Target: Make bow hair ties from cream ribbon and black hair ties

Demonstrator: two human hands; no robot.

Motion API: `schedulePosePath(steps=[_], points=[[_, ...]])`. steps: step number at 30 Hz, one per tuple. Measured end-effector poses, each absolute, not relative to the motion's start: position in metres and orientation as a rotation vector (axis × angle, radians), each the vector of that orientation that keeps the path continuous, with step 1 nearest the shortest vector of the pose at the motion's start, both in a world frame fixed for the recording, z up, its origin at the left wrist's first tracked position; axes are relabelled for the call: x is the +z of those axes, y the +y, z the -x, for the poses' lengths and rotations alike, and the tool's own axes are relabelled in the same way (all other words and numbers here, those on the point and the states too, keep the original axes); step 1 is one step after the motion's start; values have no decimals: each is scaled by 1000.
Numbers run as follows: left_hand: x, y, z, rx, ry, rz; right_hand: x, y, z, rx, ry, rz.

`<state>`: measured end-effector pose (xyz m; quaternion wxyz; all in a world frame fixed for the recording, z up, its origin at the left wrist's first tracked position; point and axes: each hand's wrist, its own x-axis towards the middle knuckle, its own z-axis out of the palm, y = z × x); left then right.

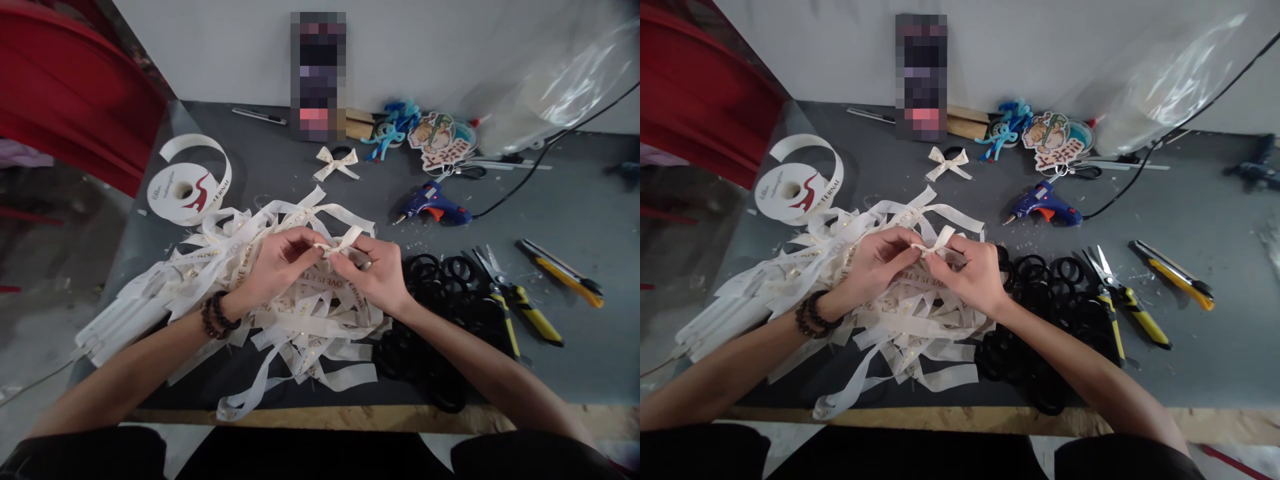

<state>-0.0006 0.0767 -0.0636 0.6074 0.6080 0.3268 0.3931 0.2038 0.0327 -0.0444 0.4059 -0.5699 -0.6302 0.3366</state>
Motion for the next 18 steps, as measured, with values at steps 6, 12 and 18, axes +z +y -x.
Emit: schedulePosePath(steps=[6, 12, 18], points=[[-59, 73, -1, 1197, 780, -1744, -39, 34, -207, 701, -1636, 1520], [-68, 74, -2, 1238, 894, -2038, -34, 36, -209, 653, -1760, 1438], [-63, 73, -4, 1079, 862, -1972, -36, 37, -209, 740, -1800, 1346]])
